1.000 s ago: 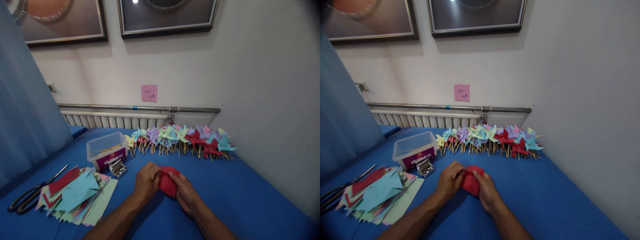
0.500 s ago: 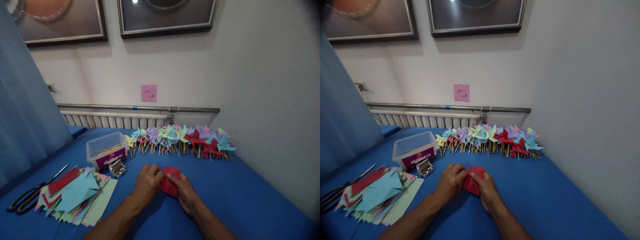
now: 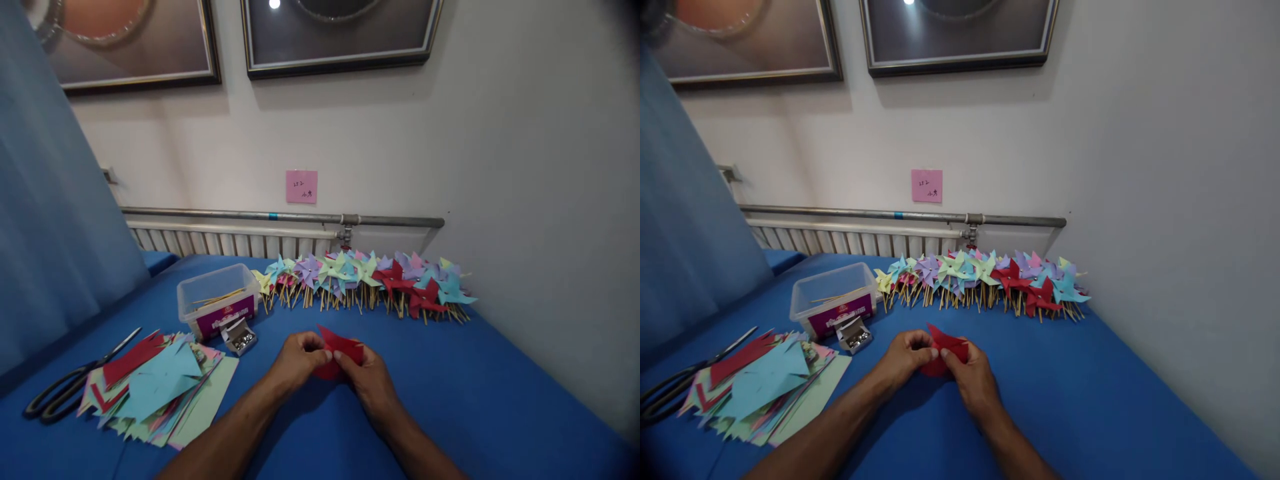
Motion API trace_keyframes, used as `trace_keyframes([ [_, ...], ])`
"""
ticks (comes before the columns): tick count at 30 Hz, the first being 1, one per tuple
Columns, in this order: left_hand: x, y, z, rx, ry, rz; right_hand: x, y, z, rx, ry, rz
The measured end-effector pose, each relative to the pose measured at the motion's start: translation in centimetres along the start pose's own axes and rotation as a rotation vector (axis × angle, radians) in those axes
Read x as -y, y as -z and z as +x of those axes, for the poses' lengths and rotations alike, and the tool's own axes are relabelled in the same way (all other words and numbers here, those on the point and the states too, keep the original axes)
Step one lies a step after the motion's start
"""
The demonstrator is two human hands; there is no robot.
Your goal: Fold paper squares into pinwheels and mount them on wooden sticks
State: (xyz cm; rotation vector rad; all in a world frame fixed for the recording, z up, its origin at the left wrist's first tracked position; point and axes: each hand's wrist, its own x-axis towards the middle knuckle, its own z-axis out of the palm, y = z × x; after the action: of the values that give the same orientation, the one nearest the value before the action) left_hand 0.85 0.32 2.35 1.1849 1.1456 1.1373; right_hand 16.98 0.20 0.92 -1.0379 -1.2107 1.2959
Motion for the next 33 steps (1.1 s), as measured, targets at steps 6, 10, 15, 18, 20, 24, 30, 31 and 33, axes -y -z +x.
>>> trace_keyframes([
  [6,0.57,-0.02,0.15,-0.015,0.038,-0.009,-0.33,-0.20,0.14,0.032,-0.055,0.068],
  [10,0.70,-0.22,0.05,-0.036,0.037,0.002,-0.24,-0.26,0.17,0.045,-0.054,0.076],
  [15,0.79,-0.42,-0.11,-0.054,-0.021,0.088,-0.10,-0.27,0.12,0.028,-0.055,0.074],
  [18,0.85,-0.42,-0.02,-0.072,0.016,0.063,-0.38,-0.15,0.27,0.049,-0.046,0.073],
  [20,0.82,-0.38,0.09,-0.089,0.054,0.039,-0.62,-0.07,0.39,0.080,-0.048,0.104],
  [24,0.78,-0.24,0.33,-0.089,0.094,-0.003,-0.87,-0.02,0.49,0.103,-0.035,0.144],
  [30,0.97,-0.13,0.55,-0.096,0.109,-0.028,-0.68,-0.17,0.37,0.121,-0.039,0.165],
  [31,0.95,-0.15,0.52,-0.090,0.108,-0.036,-0.64,-0.19,0.34,0.121,-0.039,0.163],
  [33,0.87,-0.19,0.44,-0.084,0.102,-0.046,-0.57,-0.21,0.27,0.116,-0.039,0.144],
])
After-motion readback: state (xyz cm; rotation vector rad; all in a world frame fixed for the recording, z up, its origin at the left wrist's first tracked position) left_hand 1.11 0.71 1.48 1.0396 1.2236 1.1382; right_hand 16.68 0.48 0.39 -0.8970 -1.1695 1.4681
